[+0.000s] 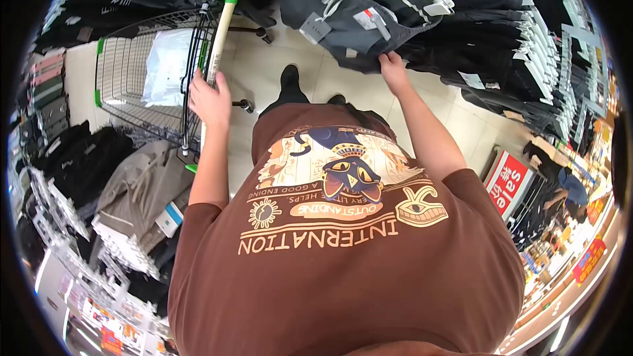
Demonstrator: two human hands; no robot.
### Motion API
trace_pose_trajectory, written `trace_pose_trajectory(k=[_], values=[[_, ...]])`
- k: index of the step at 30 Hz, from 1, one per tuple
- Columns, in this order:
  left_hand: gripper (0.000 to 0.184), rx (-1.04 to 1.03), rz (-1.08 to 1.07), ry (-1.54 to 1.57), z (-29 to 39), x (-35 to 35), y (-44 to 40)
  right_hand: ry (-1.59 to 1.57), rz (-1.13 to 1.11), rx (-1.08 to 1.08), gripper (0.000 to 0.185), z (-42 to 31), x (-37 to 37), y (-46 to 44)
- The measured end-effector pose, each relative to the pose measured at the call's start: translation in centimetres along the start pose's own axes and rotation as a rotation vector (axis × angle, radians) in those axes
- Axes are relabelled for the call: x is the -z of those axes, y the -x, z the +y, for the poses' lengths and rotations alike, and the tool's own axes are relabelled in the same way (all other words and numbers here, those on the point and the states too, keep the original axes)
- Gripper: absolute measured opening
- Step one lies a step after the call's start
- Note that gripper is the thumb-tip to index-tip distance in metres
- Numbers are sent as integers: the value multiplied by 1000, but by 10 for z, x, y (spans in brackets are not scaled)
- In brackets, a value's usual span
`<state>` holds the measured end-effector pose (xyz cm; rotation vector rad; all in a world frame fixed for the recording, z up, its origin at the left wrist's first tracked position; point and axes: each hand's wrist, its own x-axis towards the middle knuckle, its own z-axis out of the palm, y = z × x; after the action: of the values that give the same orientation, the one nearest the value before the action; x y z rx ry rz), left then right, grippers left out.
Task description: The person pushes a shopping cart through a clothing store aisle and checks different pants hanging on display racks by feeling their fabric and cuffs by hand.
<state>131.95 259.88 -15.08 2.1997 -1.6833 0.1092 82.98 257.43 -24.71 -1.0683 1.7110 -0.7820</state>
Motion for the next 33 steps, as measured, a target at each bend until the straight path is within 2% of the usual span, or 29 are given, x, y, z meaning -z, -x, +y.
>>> trace_pose_trajectory(k=[1,2,3,4,5,6,7,8,9,11,14,15,16,17,18,19,20,21,23,24,25,28,29,30,33], values=[[60,-102,131,38,3,-3,-4,-26,5,-43,32,-5,-6,7],[69,-195,31,272,6,-5,-5,-26,45,-123,34,-41,-15,30],[61,-324,-20,408,19,-8,-7,-589,-9,-262,35,-61,-30,41],[58,-410,-168,527,35,-15,-14,-701,-8,-355,39,-104,-35,58],[62,-323,-469,668,55,-21,-11,-813,-6,-452,42,-146,-35,74],[77,-119,-911,762,80,-29,-14,-896,-20,-488,44,-162,-36,78],[93,-135,-1142,770,97,-45,-13,-977,-36,-520,46,-171,-36,82],[103,-202,-1441,909,103,-75,-12,-1059,-53,-550,49,-180,-37,83],[98,-312,-1581,1106,116,-81,-9,-1168,-22,-538,50,-191,-40,81],[92,-382,-1792,1025,134,-113,4,-1389,40,-499,52,-206,-45,77],[80,-228,-1836,1240,166,-77,-5,-1625,-156,-410,50,-192,-33,70],[77,-274,-1821,1219,178,-64,-12,-1699,-222,-380,50,-188,-31,70],[74,-314,-1804,1196,191,-49,-18,-1505,-41,-401,44,-194,-30,74],[71,-351,-1784,1172,203,-35,-22,-1377,11,-297,43,-194,-27,79],[60,-155,-1727,1382,215,-17,-21,-1249,59,-193,42,-193,-23,85],[58,59,-1780,1468,221,-7,-24,-1120,106,-89,41,-194,-20,91],[56,283,-1818,1547,226,2,-27,-919,43,29,53,-194,-17,106],[53,516,-1845,1620,225,7,-29,-666,-121,72,59,-187,-11,113],[51,643,-1888,1711,225,10,-39,-144,-425,159,71,-171,8,125],[51,721,-1929,1780,226,12,-46,-128,-548,-88,71,-174,11,129],[51,801,-1967,1852,227,15,-49,-71,-525,-71,65,-165,12,133],[55,765,-1726,2023,233,29,-54,70,-424,-19,42,-89,17,135],[56,754,-1659,2080,232,32,-56,160,-381,-85,41,-71,23,135],[55,728,-1736,2246,225,24,-59,248,-338,-153,40,-58,31,136],[56,682,-1619,2319,221,31,-69,457,-275,-262,38,-23,58,153]])
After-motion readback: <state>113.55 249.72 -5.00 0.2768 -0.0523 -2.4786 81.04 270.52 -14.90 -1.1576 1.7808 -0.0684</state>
